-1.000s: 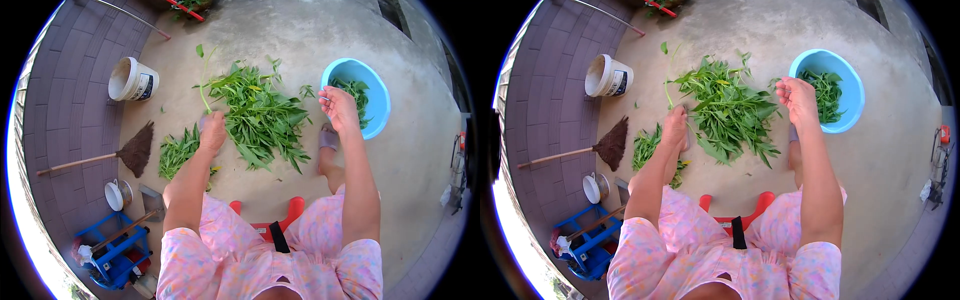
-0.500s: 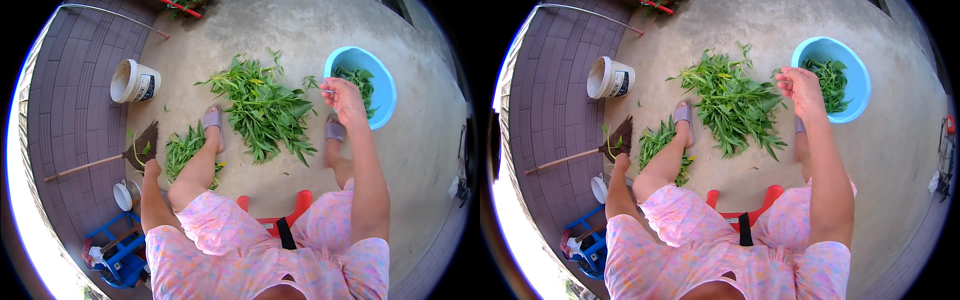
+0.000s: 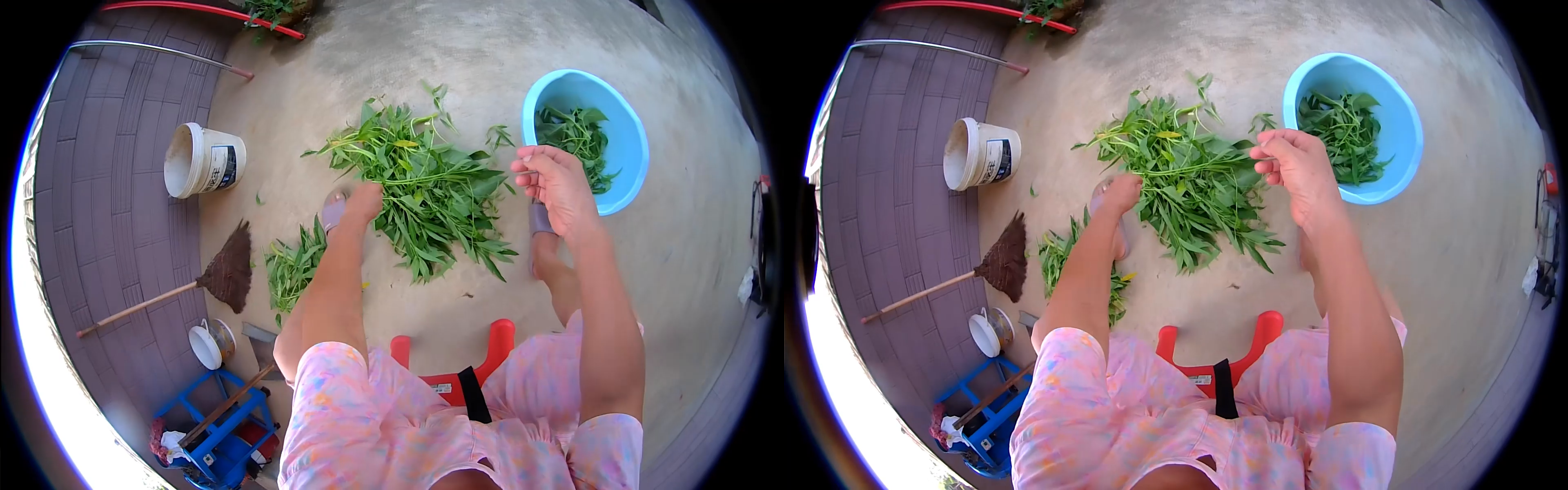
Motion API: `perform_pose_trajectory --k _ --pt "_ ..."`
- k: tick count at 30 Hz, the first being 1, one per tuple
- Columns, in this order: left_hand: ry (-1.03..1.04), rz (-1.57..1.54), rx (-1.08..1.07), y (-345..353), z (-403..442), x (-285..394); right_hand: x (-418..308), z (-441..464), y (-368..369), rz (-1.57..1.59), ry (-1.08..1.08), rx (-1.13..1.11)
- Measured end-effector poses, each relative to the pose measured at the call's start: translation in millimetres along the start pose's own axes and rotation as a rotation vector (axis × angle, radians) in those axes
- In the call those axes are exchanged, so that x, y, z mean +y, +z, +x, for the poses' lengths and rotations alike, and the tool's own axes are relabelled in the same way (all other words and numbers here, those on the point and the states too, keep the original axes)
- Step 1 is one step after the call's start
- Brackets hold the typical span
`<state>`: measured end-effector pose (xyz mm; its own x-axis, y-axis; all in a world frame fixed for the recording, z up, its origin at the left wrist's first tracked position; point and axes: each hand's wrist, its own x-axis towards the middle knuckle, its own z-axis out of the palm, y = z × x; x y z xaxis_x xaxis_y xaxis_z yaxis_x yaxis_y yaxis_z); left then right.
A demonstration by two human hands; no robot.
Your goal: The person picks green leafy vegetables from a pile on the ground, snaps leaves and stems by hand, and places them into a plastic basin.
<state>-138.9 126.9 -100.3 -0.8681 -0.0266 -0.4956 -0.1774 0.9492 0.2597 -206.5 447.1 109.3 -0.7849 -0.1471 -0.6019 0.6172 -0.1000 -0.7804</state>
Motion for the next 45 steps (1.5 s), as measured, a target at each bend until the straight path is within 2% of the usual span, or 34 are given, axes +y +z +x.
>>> perform_pose_trajectory --k 3,5,12,14,16,17,18,21,22,24,25,27,30,31,35,36,38,41,45 --pt "0.031 -0.027 -0.016 30.0 23.1 38.8 3.3 2.0 -1.9 -0.009 0.009 0.013" --pt "-0.074 -0.022 -0.039 35.3 30.7 61.5 2.0 -0.4 -0.3 -0.021 0.031 -0.004" --pt "-0.25 -0.057 -0.069 64.9 41.1 74.2 2.5 0.3 2.4 0.013 0.06 -0.015" --pt "-0.219 -0.029 -0.007 57.7 33.6 74.0 2.6 0.9 4.0 0.004 0.051 -0.004" --pt "-0.061 -0.084 0.099 45.0 26.7 66.5 0.8 -1.0 4.8 0.002 0.04 -0.001" --pt "0.084 -0.162 0.225 43.5 25.6 54.1 -0.5 -2.4 5.3 0.006 0.027 0.009" --pt "0.085 -0.147 0.23 31.6 19.0 50.4 -1.1 -3.7 5.8 0.015 0.014 0.019" --pt "-0.087 -0.779 0.005 -16.3 -7.5 60.5 -0.9 -3.6 3.5 0.077 -0.031 0.024" --pt "-0.079 -0.766 0.013 -34.2 -22.8 69.6 -1.1 -3.7 2.6 0.089 -0.043 0.022" --pt "-0.13 -1.179 -0.011 -66.1 -57.7 90.0 -1.0 -3.9 -0.2 0.158 -0.078 0.054" --pt "-0.118 -1.169 -0.001 -76.7 -72.1 96.7 -0.8 -2.3 -1.6 0.168 -0.093 0.049" --pt "-0.172 -1.475 0.008 -90.8 -98.4 106.6 0.2 0.5 -5.2 0.24 -0.131 0.101" --pt "-0.097 -1.619 0.006 -95.2 -127.9 114.9 1.6 1.0 -5.2 0.281 -0.082 0.121" --pt "-0.084 -1.622 -0.006 -96.9 -135.0 118.9 2.8 0.0 -2.2 0.282 -0.088 0.117" --pt "-0.043 -1.628 -0.03 -88.5 -140.2 129.4 16.1 -10.1 14.2 -0.031 0.042 -0.191" --pt "-0.039 -1.636 -0.03 -87.4 -138.5 133.4 22.3 -11.7 18.2 -0.039 0.04 -0.189" --pt "-0.012 -1.633 0.028 -89.0 -132.2 141.9 32.4 -13.0 23.8 -0.043 0.158 -0.377" --pt "0.015 -1.55 0.031 -90.6 -120.0 143.9 34.4 -12.1 23.7 -0.081 0.139 -0.477" --pt "0.12 -1.531 0.007 -91.2 -108.1 143.9 34.5 -13.8 22.8 -0.029 0.111 -0.379"
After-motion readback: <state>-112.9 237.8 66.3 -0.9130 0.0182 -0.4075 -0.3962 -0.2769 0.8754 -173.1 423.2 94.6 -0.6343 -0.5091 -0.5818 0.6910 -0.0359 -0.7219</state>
